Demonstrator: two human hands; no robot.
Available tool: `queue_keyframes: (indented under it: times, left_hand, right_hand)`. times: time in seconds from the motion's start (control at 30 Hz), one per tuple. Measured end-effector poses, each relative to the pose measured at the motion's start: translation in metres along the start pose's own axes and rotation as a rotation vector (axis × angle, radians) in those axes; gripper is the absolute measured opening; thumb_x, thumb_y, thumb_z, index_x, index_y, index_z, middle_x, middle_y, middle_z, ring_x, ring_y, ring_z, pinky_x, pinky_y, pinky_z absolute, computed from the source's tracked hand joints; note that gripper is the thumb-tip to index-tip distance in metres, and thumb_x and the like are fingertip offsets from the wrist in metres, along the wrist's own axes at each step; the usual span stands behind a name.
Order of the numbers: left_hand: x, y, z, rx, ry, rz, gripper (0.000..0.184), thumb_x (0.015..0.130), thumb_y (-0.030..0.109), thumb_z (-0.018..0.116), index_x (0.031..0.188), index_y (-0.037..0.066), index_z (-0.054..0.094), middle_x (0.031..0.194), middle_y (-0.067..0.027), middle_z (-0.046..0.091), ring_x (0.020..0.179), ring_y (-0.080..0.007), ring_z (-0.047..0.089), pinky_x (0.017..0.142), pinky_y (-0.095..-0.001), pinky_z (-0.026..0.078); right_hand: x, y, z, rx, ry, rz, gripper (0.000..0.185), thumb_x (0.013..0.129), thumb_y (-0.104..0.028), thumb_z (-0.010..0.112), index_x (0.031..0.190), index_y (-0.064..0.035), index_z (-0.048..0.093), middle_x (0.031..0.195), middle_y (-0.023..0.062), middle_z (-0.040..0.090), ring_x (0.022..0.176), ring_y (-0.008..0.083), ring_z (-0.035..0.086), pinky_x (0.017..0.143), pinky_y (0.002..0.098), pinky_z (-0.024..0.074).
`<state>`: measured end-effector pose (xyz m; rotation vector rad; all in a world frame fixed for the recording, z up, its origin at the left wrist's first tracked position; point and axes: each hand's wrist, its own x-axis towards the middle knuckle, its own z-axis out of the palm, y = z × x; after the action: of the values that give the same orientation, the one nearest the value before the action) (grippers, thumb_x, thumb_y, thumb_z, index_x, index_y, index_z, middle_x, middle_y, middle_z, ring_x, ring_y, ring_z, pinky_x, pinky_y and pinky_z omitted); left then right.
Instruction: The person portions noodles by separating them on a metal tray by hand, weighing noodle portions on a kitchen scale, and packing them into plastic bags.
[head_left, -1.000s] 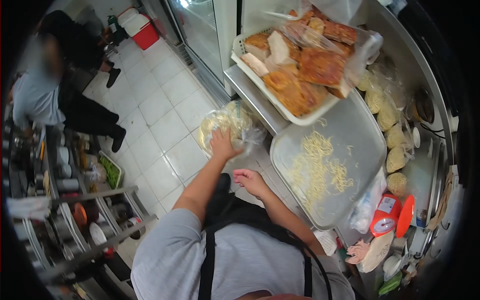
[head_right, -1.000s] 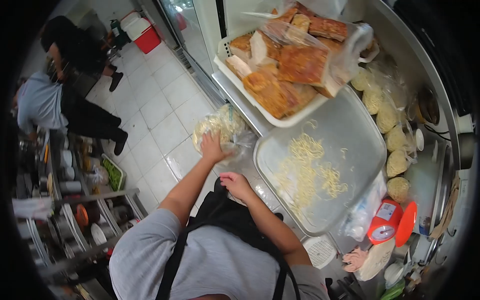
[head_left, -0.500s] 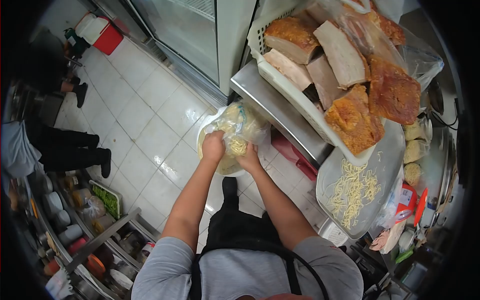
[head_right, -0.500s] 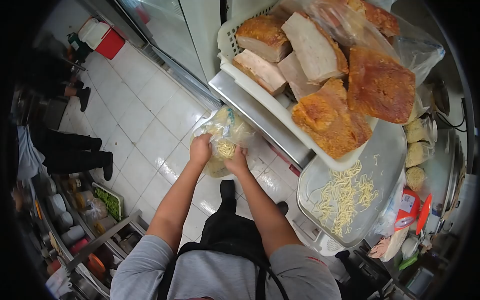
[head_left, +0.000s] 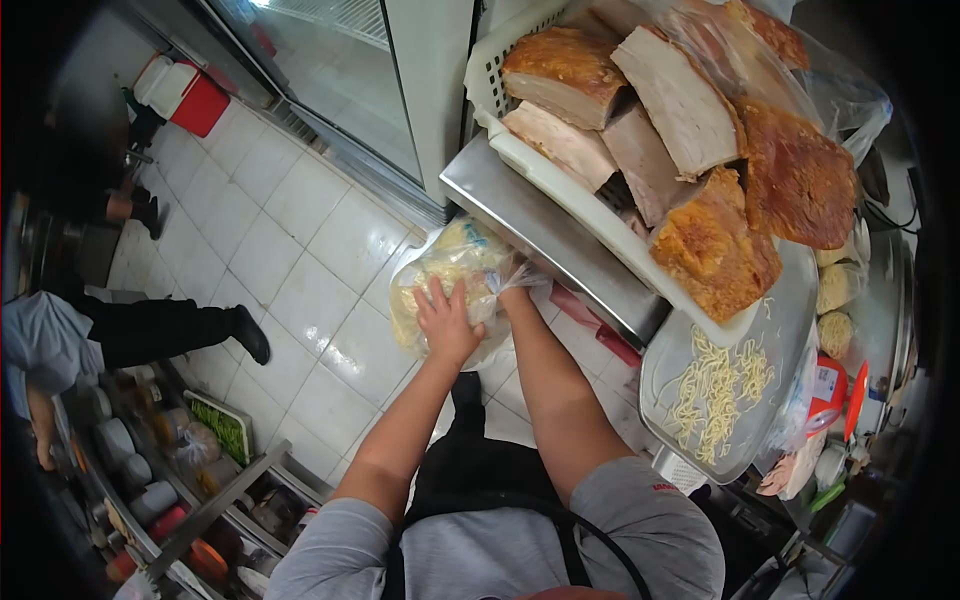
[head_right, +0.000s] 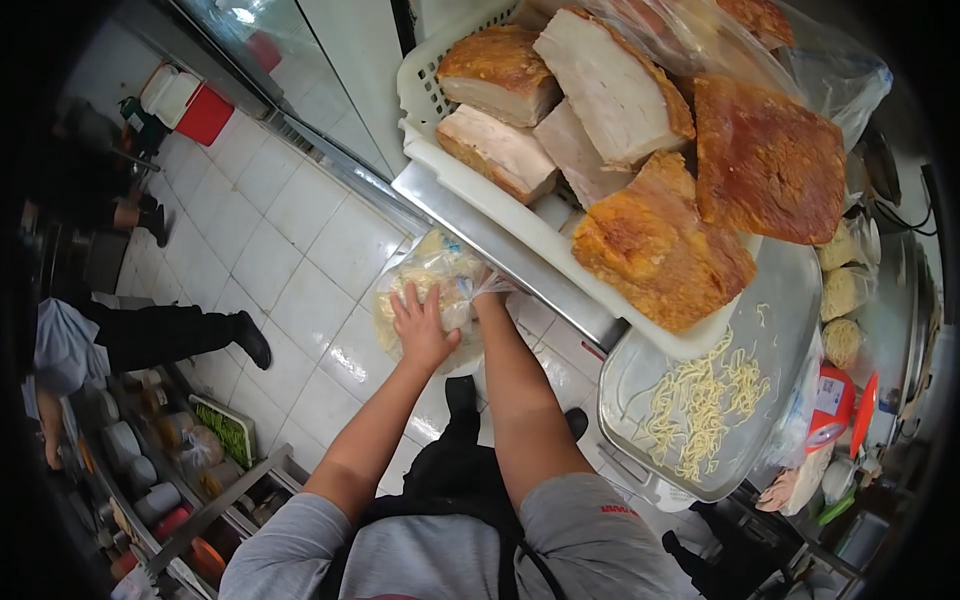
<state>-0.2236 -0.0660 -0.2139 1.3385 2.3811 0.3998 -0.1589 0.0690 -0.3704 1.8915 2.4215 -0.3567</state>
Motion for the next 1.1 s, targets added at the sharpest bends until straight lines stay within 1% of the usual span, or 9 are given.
queue_keyframes:
  times: [0.1,0.27,0.43,0.53,0.73,0.83,0.97,1.07,1.1]
  left_hand:
    - [0.001,-0.008,0.003,0.011,0.047,0.006,0.075,0.053,0.02,0.072,0.12,0.016,0.038,0.128,-0.0183,0.025,0.117,-0.0451,0.018,0.089,-0.0527,0.029]
    - [0.018,-0.026,0.007,0.02,0.162,0.035,0.063,0.056,0.013,0.068,0.114,0.015,0.043,0.123,-0.0139,0.034,0.11,-0.0415,0.03,0.086,-0.0493,0.034]
    - [0.052,-0.025,0.008,0.076,0.19,0.06,0.04,0.064,0.008,0.057,0.102,0.016,0.05,0.116,-0.0096,0.043,0.101,-0.0358,0.039,0.08,-0.0463,0.039]
    - [0.075,-0.027,0.013,0.065,0.113,0.05,0.038,0.063,0.01,0.055,0.1,0.019,0.053,0.112,-0.0116,0.044,0.1,-0.0367,0.039,0.074,-0.0467,0.041]
    - [0.088,-0.014,0.007,0.059,0.1,0.127,0.032,0.065,0.011,0.054,0.095,0.02,0.056,0.109,-0.009,0.046,0.098,-0.0333,0.042,0.071,-0.0435,0.043]
    - [0.099,-0.014,-0.001,0.04,0.013,0.092,0.028,0.063,0.007,0.056,0.089,0.017,0.059,0.099,-0.0099,0.051,0.093,-0.0327,0.044,0.072,-0.0407,0.043]
    - [0.106,-0.009,-0.04,-0.191,0.075,0.202,0.017,0.062,0.003,0.054,0.076,0.009,0.06,0.079,-0.0138,0.056,0.076,-0.0337,0.049,0.07,-0.0386,0.043]
    - [0.091,-0.004,-0.023,-0.408,-0.083,0.156,0.015,0.062,0.003,0.054,0.075,0.008,0.059,0.079,-0.0145,0.056,0.074,-0.034,0.05,0.07,-0.0368,0.043]
    - [0.085,-0.005,-0.005,-0.189,-0.099,0.21,0.021,0.061,0.009,0.058,0.082,0.009,0.058,0.087,-0.0126,0.055,0.085,-0.0317,0.05,0.073,-0.037,0.041]
  right_hand:
    - [-0.009,0.007,0.01,-0.02,-0.004,-0.006,0.06,0.068,-0.038,0.058,0.115,-0.0026,0.045,0.121,0.021,0.04,0.113,0.0355,0.038,0.095,0.0386,0.0305]
    - [-0.08,-0.012,-0.126,0.259,-0.249,-0.035,0.052,0.066,-0.032,0.059,0.108,-0.0022,0.049,0.111,0.0201,0.049,0.1,0.033,0.049,0.086,0.0373,0.0387]
    - [-0.122,-0.016,-0.159,0.132,-0.321,-0.128,0.034,0.062,-0.023,0.059,0.09,-0.0035,0.056,0.091,0.0146,0.058,0.086,0.031,0.056,0.075,0.0384,0.0436]
    - [-0.14,-0.012,-0.166,0.239,-0.204,-0.297,0.027,0.057,-0.018,0.061,0.081,-0.006,0.055,0.085,0.013,0.058,0.082,0.0299,0.056,0.073,0.0385,0.0438]
    - [-0.172,0.009,-0.206,0.35,-0.133,-0.44,0.028,0.051,-0.015,0.064,0.075,-0.0061,0.052,0.081,0.0118,0.055,0.082,0.0293,0.052,0.072,0.0375,0.0431]
    - [-0.192,0.021,-0.229,0.452,-0.031,-0.61,0.026,0.051,-0.015,0.065,0.072,-0.0065,0.051,0.078,0.0101,0.054,0.081,0.0282,0.051,0.071,0.036,0.0425]
    - [-0.218,0.026,-0.278,0.667,-0.092,-0.686,0.024,0.052,-0.017,0.065,0.069,-0.008,0.051,0.075,0.0084,0.051,0.076,0.0265,0.05,0.07,0.035,0.0416]
    - [-0.233,0.034,-0.294,0.655,-0.139,-0.672,0.024,0.051,-0.016,0.065,0.068,-0.0082,0.051,0.075,0.0084,0.051,0.076,0.0266,0.049,0.069,0.0344,0.0418]
    - [-0.236,0.037,-0.302,0.634,-0.123,-0.677,0.024,0.051,-0.016,0.065,0.068,-0.0081,0.05,0.074,0.0083,0.051,0.074,0.0266,0.05,0.068,0.0344,0.0419]
